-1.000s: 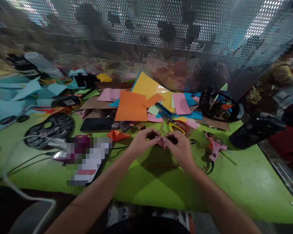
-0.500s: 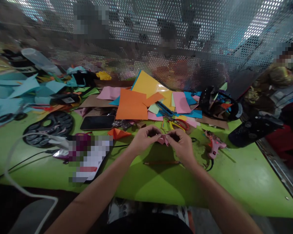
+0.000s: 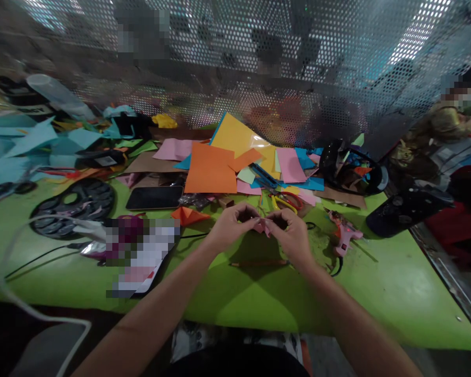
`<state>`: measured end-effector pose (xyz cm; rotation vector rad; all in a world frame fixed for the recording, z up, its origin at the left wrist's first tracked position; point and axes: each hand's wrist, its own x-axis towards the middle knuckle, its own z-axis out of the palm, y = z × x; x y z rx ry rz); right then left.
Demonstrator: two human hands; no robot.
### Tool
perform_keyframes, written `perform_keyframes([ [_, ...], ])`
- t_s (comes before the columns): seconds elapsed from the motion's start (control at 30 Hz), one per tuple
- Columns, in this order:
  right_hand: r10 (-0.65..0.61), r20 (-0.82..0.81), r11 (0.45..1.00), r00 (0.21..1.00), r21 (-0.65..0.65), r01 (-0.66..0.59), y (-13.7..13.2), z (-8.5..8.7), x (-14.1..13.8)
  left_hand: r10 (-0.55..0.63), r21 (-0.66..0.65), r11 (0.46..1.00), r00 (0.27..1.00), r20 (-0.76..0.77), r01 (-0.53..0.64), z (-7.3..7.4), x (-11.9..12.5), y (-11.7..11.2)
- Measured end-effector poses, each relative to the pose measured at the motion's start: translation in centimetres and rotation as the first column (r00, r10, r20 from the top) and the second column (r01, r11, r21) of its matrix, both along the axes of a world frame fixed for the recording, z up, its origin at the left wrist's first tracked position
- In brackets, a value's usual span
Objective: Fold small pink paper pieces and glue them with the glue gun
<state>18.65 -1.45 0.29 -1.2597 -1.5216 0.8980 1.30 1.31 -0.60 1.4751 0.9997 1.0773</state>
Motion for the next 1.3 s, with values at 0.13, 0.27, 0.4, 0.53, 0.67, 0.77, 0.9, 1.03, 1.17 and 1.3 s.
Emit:
perform_keyframes([
  [0.13,-0.019,0.035,0.999,0.999,0.031,0.018,0.09,-0.14,0.09,-0.005,0.002,1.000,1.000,0.007,0.005,0.06,0.06,-0.06],
  [0.27,-0.018,0.023,1.000,1.000,0.023,0.017,0.08,-0.23,0.07,-0.009,0.000,1.000,1.000,0.005,0.009,0.16,0.03,-0.11],
  [0.4,0.018,-0.004,1.000,1.000,0.003,-0.018,-0.02,-0.12,-0.05,-0.029,0.006,1.000,1.000,-0.009,0.029,0.29,0.01,-0.20],
  [0.53,0.008,0.033,0.999,0.999,0.034,-0.009,-0.08,0.10,-0.03,-0.030,0.008,1.000,0.999,-0.028,0.030,0.42,-0.01,-0.28],
  [0.67,-0.035,0.060,0.999,0.998,0.043,0.032,-0.09,0.20,0.04,0.004,0.043,0.999,0.998,-0.055,-0.002,0.70,-0.08,-0.39],
  [0.77,-0.021,0.047,0.999,0.999,0.026,0.020,-0.06,0.11,0.04,0.010,0.056,0.998,0.998,-0.056,-0.007,0.73,-0.14,-0.40],
  [0.9,0.003,0.030,1.000,1.000,0.011,-0.003,-0.04,0.02,0.02,-0.009,0.046,0.999,0.997,-0.076,0.013,0.41,-0.19,-0.29],
  [1.03,-0.010,0.036,1.000,0.999,0.003,0.010,-0.05,0.01,0.00,-0.011,0.046,0.999,0.995,-0.096,0.015,0.33,-0.21,-0.35],
  [1.17,-0.033,0.052,0.999,0.998,0.018,0.033,-0.05,-0.06,0.02,0.024,0.102,0.995,0.987,-0.160,-0.007,0.64,-0.28,-0.51],
  [1.3,-0.038,0.057,0.999,0.998,0.017,0.037,-0.07,-0.07,0.02,0.027,0.114,0.993,0.981,-0.194,-0.005,0.80,-0.35,-0.51],
])
